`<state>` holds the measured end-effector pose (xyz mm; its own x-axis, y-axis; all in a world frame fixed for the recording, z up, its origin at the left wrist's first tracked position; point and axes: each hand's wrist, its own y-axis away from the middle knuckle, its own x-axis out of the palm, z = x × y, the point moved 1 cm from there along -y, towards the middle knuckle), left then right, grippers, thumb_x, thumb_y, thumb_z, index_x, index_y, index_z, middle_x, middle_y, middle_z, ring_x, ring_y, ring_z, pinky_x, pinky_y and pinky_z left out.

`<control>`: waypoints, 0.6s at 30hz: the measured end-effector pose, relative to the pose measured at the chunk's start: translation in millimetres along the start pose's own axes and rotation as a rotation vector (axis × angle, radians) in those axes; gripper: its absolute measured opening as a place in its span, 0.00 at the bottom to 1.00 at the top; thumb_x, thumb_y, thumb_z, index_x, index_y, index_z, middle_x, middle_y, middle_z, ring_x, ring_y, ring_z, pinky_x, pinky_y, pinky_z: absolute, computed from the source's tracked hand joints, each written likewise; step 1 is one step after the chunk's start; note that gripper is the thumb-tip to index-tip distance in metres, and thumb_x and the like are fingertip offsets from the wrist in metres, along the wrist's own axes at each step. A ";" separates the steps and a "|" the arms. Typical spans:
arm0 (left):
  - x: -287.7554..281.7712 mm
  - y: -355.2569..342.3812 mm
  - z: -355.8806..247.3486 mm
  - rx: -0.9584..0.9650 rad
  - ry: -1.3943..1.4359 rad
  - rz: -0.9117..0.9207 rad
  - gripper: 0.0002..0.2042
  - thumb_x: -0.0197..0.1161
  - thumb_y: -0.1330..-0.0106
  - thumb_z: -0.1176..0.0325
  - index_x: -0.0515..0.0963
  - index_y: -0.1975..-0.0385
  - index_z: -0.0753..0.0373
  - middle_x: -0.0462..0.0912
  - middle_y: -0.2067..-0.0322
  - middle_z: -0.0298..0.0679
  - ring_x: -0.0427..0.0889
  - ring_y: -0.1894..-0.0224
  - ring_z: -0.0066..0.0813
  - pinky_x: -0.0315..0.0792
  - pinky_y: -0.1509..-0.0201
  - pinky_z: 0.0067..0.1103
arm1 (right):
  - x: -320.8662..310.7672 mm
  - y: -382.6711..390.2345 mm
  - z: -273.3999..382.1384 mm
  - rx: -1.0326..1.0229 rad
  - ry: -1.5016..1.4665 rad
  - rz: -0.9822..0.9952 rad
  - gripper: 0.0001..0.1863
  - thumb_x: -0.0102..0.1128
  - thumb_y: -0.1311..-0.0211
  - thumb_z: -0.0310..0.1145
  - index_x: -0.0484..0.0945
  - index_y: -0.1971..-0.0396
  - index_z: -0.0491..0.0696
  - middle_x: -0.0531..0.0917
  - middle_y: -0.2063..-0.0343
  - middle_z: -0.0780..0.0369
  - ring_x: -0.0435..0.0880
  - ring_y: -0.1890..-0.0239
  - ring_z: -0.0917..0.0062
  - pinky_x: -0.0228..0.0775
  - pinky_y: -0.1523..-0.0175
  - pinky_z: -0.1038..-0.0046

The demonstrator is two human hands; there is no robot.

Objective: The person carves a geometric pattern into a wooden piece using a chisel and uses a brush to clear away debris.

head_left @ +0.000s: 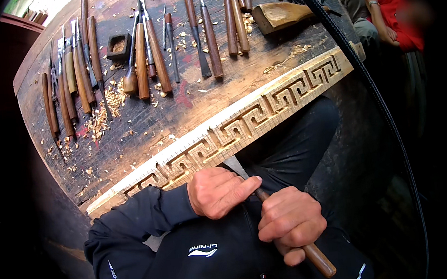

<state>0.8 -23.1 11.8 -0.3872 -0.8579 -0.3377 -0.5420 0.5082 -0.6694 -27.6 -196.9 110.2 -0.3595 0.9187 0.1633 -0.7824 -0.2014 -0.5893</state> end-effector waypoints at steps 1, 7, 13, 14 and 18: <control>-1.3 -2.4 -1.4 0.011 -0.031 0.008 0.23 0.68 0.42 0.73 0.86 0.45 0.73 0.74 0.78 0.32 0.77 0.80 0.25 0.69 0.78 0.25 | 2.0 -2.6 1.3 0.006 0.032 0.003 0.26 0.72 0.24 0.40 0.70 0.80 0.45 0.85 0.80 0.53 0.79 0.87 0.71 0.71 0.81 0.72; 3.3 -1.0 -9.1 -0.013 -0.055 0.040 0.22 0.69 0.41 0.72 0.86 0.45 0.70 0.74 0.79 0.30 0.76 0.81 0.24 0.67 0.79 0.24 | -7.6 -16.5 4.2 0.064 0.029 0.230 0.23 0.71 0.21 0.43 0.75 0.70 0.42 0.90 0.72 0.47 0.87 0.80 0.64 0.82 0.75 0.70; 6.5 3.5 -11.8 -0.034 -0.027 -0.072 0.24 0.69 0.42 0.72 0.87 0.43 0.71 0.73 0.80 0.30 0.76 0.82 0.23 0.68 0.79 0.24 | -12.1 -12.9 -1.8 0.022 -0.045 0.218 0.33 0.62 0.16 0.57 0.73 0.77 0.44 0.89 0.75 0.47 0.80 0.86 0.72 0.68 0.82 0.75; 7.9 5.3 -11.9 -0.033 -0.026 -0.109 0.24 0.69 0.42 0.72 0.87 0.43 0.71 0.73 0.80 0.30 0.76 0.82 0.24 0.68 0.79 0.24 | -6.9 -7.0 -2.9 0.001 -0.040 0.134 0.34 0.62 0.16 0.57 0.71 0.78 0.45 0.88 0.75 0.48 0.80 0.86 0.72 0.67 0.83 0.75; 3.5 6.0 -9.4 -0.038 -0.063 -0.088 0.24 0.70 0.43 0.72 0.87 0.44 0.71 0.72 0.80 0.30 0.76 0.82 0.23 0.68 0.79 0.24 | 1.3 -6.1 -5.2 0.000 -0.044 0.097 0.34 0.64 0.17 0.55 0.70 0.80 0.45 0.88 0.76 0.49 0.78 0.87 0.72 0.65 0.83 0.74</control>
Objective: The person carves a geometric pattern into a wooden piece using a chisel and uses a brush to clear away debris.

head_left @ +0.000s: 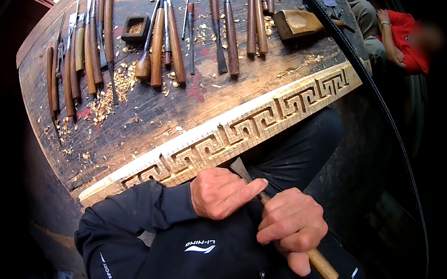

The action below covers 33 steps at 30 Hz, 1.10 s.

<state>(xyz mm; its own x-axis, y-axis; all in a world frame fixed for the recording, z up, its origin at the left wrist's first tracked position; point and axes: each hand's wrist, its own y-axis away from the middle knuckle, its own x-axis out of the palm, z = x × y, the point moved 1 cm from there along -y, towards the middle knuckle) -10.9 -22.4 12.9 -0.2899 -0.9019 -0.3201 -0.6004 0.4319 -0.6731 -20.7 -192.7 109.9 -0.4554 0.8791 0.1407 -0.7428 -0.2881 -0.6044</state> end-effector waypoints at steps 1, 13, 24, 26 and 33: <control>-2.1 -1.6 -0.5 -0.011 -0.013 0.005 0.24 0.70 0.43 0.72 0.87 0.44 0.71 0.72 0.81 0.30 0.76 0.82 0.23 0.68 0.79 0.24 | 2.6 -2.7 -2.2 0.001 -0.016 -0.010 0.34 0.66 0.19 0.54 0.70 0.82 0.44 0.87 0.76 0.48 0.75 0.88 0.72 0.63 0.83 0.73; -16.4 -5.4 -0.5 -0.030 -0.081 0.068 0.24 0.69 0.42 0.72 0.87 0.43 0.69 0.70 0.80 0.29 0.74 0.81 0.23 0.65 0.78 0.24 | 1.5 8.4 -0.3 -0.013 -0.051 -0.068 0.33 0.70 0.20 0.48 0.69 0.83 0.43 0.86 0.76 0.48 0.83 0.83 0.67 0.74 0.78 0.70; -13.2 -8.2 2.1 0.041 -0.080 0.107 0.23 0.69 0.41 0.70 0.86 0.44 0.70 0.74 0.78 0.31 0.77 0.79 0.25 0.67 0.77 0.24 | -8.3 2.9 8.9 0.018 0.073 0.156 0.27 0.74 0.24 0.43 0.73 0.80 0.44 0.88 0.72 0.47 0.87 0.79 0.63 0.82 0.71 0.65; -15.7 -11.8 0.7 0.052 -0.070 0.172 0.24 0.69 0.40 0.70 0.85 0.43 0.71 0.76 0.77 0.32 0.78 0.79 0.25 0.69 0.77 0.24 | -15.8 5.2 10.9 -0.009 0.026 0.184 0.30 0.78 0.29 0.45 0.72 0.83 0.43 0.86 0.73 0.48 0.82 0.82 0.66 0.71 0.76 0.69; -4.4 -9.3 8.6 0.031 -0.041 0.092 0.26 0.69 0.39 0.73 0.84 0.38 0.74 0.82 0.73 0.35 0.82 0.76 0.26 0.73 0.75 0.23 | -7.8 11.3 -5.7 -0.092 -0.005 -0.019 0.35 0.72 0.23 0.51 0.68 0.85 0.44 0.83 0.77 0.50 0.72 0.88 0.70 0.58 0.81 0.71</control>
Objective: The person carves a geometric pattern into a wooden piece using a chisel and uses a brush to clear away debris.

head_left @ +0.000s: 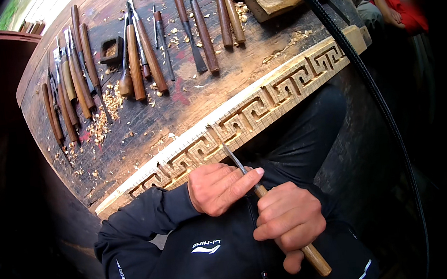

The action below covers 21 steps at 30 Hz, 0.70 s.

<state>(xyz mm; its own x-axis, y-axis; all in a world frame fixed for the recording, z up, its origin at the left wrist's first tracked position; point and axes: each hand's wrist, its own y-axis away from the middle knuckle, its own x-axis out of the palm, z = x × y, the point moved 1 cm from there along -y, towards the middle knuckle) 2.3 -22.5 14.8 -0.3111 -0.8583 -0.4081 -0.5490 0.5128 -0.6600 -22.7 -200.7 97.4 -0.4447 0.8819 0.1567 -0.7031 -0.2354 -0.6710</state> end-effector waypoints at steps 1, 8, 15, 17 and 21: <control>-0.8 -0.6 0.9 -0.008 0.012 0.010 0.26 0.70 0.39 0.73 0.84 0.39 0.74 0.82 0.73 0.35 0.82 0.76 0.26 0.73 0.75 0.23 | -0.5 -2.1 -0.2 0.008 0.018 -0.001 0.36 0.69 0.21 0.51 0.67 0.86 0.45 0.83 0.78 0.50 0.73 0.88 0.71 0.59 0.82 0.72; -1.8 2.5 -0.4 -0.054 -0.037 -0.049 0.23 0.69 0.37 0.74 0.84 0.41 0.73 0.80 0.76 0.33 0.81 0.78 0.23 0.69 0.77 0.23 | -2.7 -13.9 -11.6 0.038 0.037 0.068 0.38 0.60 0.14 0.52 0.65 0.88 0.48 0.85 0.79 0.51 0.76 0.89 0.73 0.61 0.84 0.74; -7.5 5.9 -0.6 -0.130 -0.016 0.025 0.23 0.73 0.35 0.73 0.82 0.40 0.71 0.88 0.71 0.40 0.90 0.73 0.33 0.77 0.73 0.24 | -3.3 -17.6 -20.0 0.057 0.018 0.036 0.38 0.58 0.13 0.51 0.62 0.88 0.49 0.84 0.81 0.53 0.75 0.90 0.74 0.58 0.85 0.74; -4.3 5.4 1.9 -0.129 -0.003 -0.030 0.22 0.74 0.35 0.73 0.83 0.40 0.71 0.88 0.72 0.39 0.89 0.75 0.32 0.76 0.74 0.24 | 1.8 -19.5 -21.6 0.067 0.027 -0.014 0.38 0.58 0.12 0.51 0.61 0.87 0.49 0.83 0.82 0.53 0.74 0.90 0.74 0.57 0.85 0.74; 0.0 2.6 1.2 -0.180 -0.030 -0.155 0.22 0.69 0.41 0.73 0.86 0.45 0.69 0.85 0.75 0.34 0.85 0.78 0.26 0.70 0.78 0.24 | 0.6 -33.8 -27.3 0.091 0.002 0.037 0.38 0.58 0.12 0.50 0.61 0.87 0.49 0.82 0.83 0.55 0.71 0.90 0.75 0.55 0.86 0.74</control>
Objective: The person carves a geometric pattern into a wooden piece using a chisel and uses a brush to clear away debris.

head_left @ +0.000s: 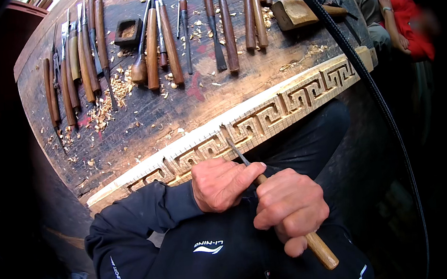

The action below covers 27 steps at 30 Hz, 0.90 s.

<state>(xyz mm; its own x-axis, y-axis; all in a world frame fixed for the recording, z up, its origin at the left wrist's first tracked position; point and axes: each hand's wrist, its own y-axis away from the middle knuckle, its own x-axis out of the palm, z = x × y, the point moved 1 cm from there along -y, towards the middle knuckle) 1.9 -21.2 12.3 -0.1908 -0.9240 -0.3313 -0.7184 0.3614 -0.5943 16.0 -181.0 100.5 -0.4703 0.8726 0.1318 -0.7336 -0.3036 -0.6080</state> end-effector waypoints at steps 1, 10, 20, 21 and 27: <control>0.0 -0.5 -0.5 -0.026 0.007 -0.011 0.22 0.69 0.41 0.74 0.86 0.45 0.68 0.85 0.76 0.34 0.84 0.79 0.26 0.70 0.78 0.24 | -1.0 -3.9 -1.1 0.014 -0.002 0.006 0.37 0.58 0.12 0.49 0.61 0.87 0.49 0.82 0.83 0.55 0.70 0.90 0.76 0.55 0.86 0.74; -4.4 -6.5 1.6 -0.148 0.050 -0.094 0.20 0.69 0.42 0.75 0.87 0.47 0.67 0.81 0.80 0.34 0.81 0.83 0.31 0.71 0.80 0.29 | 23.8 -21.1 -21.8 0.026 0.163 -0.189 0.34 0.57 0.12 0.43 0.64 0.86 0.48 0.77 0.87 0.61 0.67 0.92 0.80 0.55 0.86 0.75; -9.7 -4.5 0.5 -0.015 0.059 0.070 0.23 0.70 0.41 0.74 0.86 0.43 0.69 0.91 0.70 0.36 0.89 0.74 0.30 0.76 0.74 0.25 | 10.8 4.3 -1.6 -0.088 0.110 -0.060 0.38 0.58 0.12 0.47 0.63 0.89 0.47 0.81 0.84 0.55 0.73 0.90 0.76 0.56 0.86 0.74; -10.1 -5.4 0.0 -0.036 0.070 0.075 0.23 0.70 0.41 0.74 0.86 0.44 0.69 0.92 0.68 0.36 0.90 0.73 0.30 0.77 0.74 0.24 | 10.8 3.4 -2.7 -0.092 0.105 -0.073 0.38 0.58 0.12 0.48 0.63 0.88 0.47 0.82 0.84 0.54 0.73 0.90 0.75 0.57 0.85 0.74; -8.3 -4.5 0.7 -0.074 0.031 0.043 0.20 0.72 0.38 0.74 0.87 0.44 0.66 0.90 0.71 0.36 0.87 0.77 0.30 0.74 0.75 0.25 | 7.2 1.8 -7.1 -0.080 0.094 -0.067 0.38 0.58 0.12 0.48 0.61 0.88 0.48 0.81 0.84 0.55 0.72 0.91 0.75 0.56 0.86 0.74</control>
<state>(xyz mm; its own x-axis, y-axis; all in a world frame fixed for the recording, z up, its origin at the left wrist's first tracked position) 7.1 -15.0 17.2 -0.2420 -0.9119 -0.3315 -0.7565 0.3913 -0.5240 14.7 -172.5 94.8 -0.3710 0.9229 0.1026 -0.7188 -0.2155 -0.6609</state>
